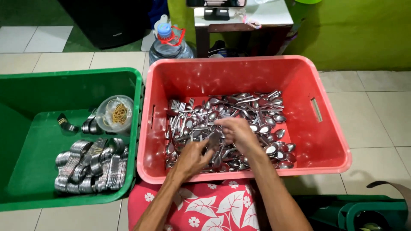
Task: The person sits on the floor and repeatedly gathers forks from a pink bin, aligns them into neat stacks, and secures each bundle with a rubber band. Bundled forks are placed into a green bin. The person continues this process throughout the clip.
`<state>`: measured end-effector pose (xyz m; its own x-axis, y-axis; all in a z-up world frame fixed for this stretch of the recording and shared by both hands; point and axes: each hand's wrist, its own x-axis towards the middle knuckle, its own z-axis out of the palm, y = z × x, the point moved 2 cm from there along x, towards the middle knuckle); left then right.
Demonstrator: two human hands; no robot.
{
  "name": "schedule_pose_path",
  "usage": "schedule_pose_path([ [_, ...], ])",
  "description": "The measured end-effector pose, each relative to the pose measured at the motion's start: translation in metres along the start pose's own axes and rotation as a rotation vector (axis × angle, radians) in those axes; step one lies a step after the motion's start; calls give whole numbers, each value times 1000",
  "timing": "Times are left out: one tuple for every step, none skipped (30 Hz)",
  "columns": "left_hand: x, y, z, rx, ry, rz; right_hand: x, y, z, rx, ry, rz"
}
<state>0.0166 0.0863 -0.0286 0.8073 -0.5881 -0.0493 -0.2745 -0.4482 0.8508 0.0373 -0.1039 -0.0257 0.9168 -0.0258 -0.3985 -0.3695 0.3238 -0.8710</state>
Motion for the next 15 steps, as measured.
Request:
schedule_pose_path([
  [-1,8,-1,1,-2,0,-14,-16,11,1,1,0],
  [-2,15,-1,45,-33,-44,-29,-34,23,-320,-8,-134],
  [-2,21,-3,93,-62,-86,-42,-53,37,-641,-17,-271],
  [3,8,1,97,-63,-84,-52,-55,39,-638,-16,-274],
  [7,-5,6,-12,-32,-78,-63,-54,45,-716,-210,-268],
  [10,-18,10,-120,-2,-73,-75,-52,51,-790,-406,-260],
  [10,-11,4,-119,-7,-68,-76,-46,37,-789,-400,-262],
  [10,-6,-4,-384,46,-141,-76,-38,24,-885,-340,-220],
  [7,-1,-11,-652,107,-216,-76,-30,11,-983,-287,-176],
  [6,5,-15,-653,109,-215,-71,-18,-7,-985,-288,-178],
  [4,11,-18,-797,129,-247,-67,-6,-26,-815,-253,-131],
  [2,16,-21,-941,149,-279,-62,6,-45,-644,-217,-85],
  [3,9,-17,-947,152,-279,-61,11,-48,-650,-219,-81],
  [4,3,-14,-979,131,-238,-60,12,-51,-316,-204,-220],
  [6,-4,-12,-1005,109,-195,-58,13,-55,24,-185,-354],
])
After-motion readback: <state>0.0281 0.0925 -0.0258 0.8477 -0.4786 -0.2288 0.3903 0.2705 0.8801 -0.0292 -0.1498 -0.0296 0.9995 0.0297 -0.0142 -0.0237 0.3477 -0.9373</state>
